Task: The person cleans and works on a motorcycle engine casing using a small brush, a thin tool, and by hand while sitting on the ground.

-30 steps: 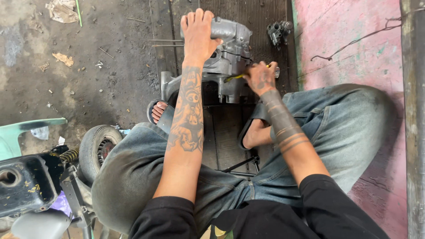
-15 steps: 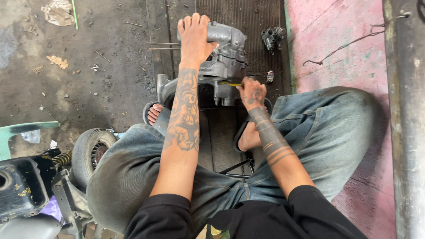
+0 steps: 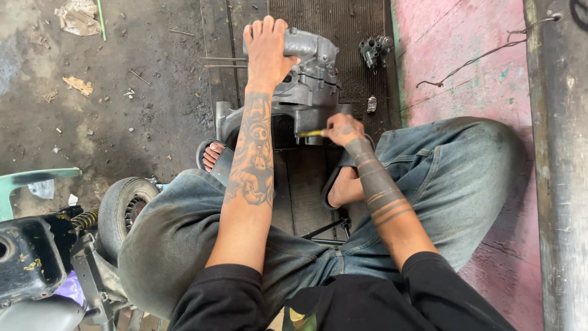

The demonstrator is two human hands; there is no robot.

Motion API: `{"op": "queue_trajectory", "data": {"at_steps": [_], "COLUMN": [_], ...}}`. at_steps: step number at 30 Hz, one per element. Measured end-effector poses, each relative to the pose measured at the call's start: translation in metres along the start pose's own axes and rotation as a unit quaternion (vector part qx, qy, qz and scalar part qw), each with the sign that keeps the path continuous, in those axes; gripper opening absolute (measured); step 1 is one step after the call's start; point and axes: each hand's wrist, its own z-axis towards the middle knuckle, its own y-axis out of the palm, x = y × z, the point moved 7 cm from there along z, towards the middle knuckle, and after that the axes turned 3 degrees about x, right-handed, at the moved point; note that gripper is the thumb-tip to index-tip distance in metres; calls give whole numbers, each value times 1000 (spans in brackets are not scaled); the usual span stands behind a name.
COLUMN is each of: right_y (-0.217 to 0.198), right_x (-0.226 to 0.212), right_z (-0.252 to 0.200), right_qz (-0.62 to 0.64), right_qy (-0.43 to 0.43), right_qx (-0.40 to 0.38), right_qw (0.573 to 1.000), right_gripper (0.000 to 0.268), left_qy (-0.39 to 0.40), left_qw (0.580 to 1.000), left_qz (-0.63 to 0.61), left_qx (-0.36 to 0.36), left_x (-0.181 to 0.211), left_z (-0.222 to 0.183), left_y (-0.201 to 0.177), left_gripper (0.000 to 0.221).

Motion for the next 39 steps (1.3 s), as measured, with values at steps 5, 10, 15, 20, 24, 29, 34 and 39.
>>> {"op": "queue_trajectory", "data": {"at_steps": [5, 10, 15, 20, 24, 29, 34, 39], "right_y": [2, 4, 15, -10, 8, 0, 54, 14], "right_x": [13, 3, -5, 32, 79, 90, 90, 97], "right_z": [9, 19, 20, 10, 8, 3, -6, -10], "right_qz": [57, 5, -2, 71, 94, 211, 64, 280], "right_qy": [-1, -17, -20, 48, 70, 111, 95, 136], "right_qx": [111, 132, 12, 74, 43, 107, -113, 176], "right_qw": [992, 991, 1000, 994, 992, 965, 987, 934], "right_gripper": [32, 32, 34, 36, 33, 29, 26, 28], "left_qy": [0, 6, 9, 4, 4, 9, 4, 11], "left_qw": [1000, 1000, 1000, 1000, 1000, 1000, 1000, 1000], "left_qz": [3, -2, 9, 2, -6, -4, -11, 1], "left_qx": [3, 15, 13, 16, 12, 20, 9, 12], "left_x": [-2, 0, -3, -4, -3, -2, -2, -3], "left_z": [0, 1, 0, 2, -1, -2, -2, 7], "left_y": [0, 0, 6, 3, 5, 2, 4, 5], "left_gripper": [68, 67, 68, 68, 69, 68, 68, 68]}}
